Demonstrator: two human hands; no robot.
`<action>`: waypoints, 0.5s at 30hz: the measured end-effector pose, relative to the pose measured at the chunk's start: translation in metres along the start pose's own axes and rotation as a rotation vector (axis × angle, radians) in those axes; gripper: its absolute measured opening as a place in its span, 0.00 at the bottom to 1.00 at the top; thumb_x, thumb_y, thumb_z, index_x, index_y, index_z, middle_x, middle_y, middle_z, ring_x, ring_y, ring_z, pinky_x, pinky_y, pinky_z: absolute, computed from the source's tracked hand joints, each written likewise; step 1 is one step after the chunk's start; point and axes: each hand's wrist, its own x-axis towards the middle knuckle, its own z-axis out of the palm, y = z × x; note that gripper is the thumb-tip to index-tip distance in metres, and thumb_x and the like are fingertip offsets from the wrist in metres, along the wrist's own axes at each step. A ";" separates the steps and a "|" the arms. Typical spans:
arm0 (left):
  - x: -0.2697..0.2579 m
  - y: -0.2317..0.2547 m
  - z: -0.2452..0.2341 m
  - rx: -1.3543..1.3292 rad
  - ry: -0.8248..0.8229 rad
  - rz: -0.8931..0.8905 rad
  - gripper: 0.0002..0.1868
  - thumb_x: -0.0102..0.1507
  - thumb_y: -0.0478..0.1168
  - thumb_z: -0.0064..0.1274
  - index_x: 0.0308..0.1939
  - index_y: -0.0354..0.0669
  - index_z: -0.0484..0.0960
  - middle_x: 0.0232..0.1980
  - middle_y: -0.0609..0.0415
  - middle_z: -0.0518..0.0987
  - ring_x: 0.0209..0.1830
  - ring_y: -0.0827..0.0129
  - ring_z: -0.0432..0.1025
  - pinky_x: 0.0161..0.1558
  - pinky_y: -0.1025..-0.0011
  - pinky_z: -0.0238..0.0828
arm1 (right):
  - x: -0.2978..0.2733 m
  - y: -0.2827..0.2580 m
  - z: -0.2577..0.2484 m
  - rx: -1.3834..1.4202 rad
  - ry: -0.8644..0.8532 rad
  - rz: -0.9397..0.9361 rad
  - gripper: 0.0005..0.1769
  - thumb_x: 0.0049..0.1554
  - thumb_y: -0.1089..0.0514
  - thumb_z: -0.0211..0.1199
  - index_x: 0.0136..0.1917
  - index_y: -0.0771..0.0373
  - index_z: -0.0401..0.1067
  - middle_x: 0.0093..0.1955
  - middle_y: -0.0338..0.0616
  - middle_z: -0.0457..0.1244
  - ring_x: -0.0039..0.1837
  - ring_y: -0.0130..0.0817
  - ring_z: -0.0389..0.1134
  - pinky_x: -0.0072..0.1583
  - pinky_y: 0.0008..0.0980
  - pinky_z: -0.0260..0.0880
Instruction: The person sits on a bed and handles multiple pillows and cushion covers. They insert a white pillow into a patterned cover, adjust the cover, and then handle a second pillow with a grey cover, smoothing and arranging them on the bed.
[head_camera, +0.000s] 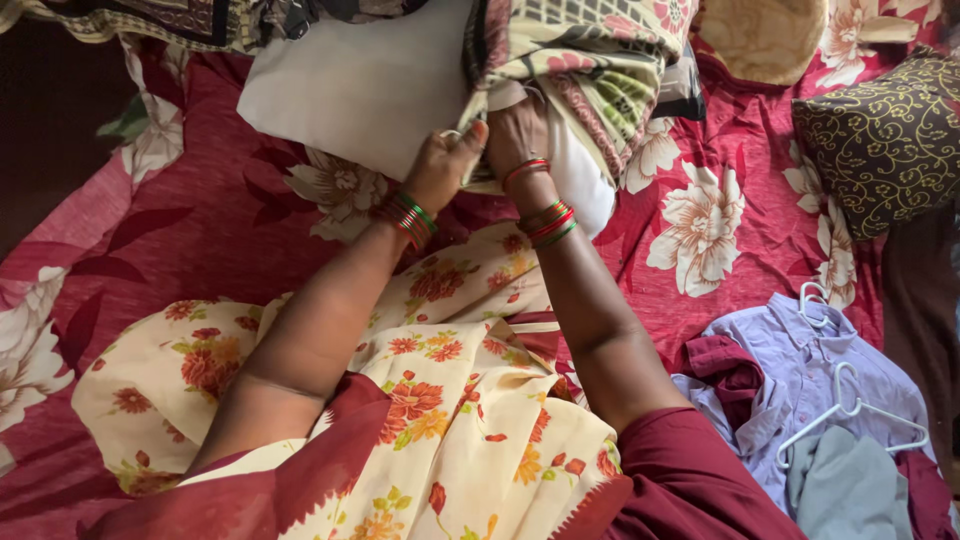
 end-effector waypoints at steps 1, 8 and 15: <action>0.006 -0.010 -0.009 0.108 0.038 0.041 0.29 0.74 0.59 0.41 0.25 0.45 0.73 0.18 0.68 0.62 0.18 0.79 0.57 0.23 0.71 0.53 | -0.004 -0.005 -0.003 -0.020 -0.006 -0.057 0.12 0.57 0.56 0.63 0.53 0.64 0.75 0.51 0.57 0.67 0.56 0.57 0.66 0.58 0.52 0.63; 0.000 -0.103 -0.057 0.036 0.499 0.044 0.18 0.71 0.51 0.51 0.46 0.37 0.82 0.40 0.59 0.83 0.41 0.74 0.75 0.46 0.70 0.71 | -0.082 0.018 -0.032 0.499 0.026 -0.217 0.17 0.57 0.61 0.66 0.60 0.56 0.75 0.63 0.48 0.65 0.67 0.52 0.65 0.68 0.46 0.65; 0.011 -0.119 -0.050 0.052 0.542 0.056 0.09 0.71 0.40 0.54 0.49 0.38 0.75 0.45 0.54 0.79 0.43 0.69 0.73 0.50 0.68 0.74 | -0.157 0.130 0.007 0.745 0.377 0.553 0.27 0.53 0.63 0.65 0.65 0.54 0.65 0.62 0.42 0.62 0.64 0.39 0.63 0.62 0.40 0.68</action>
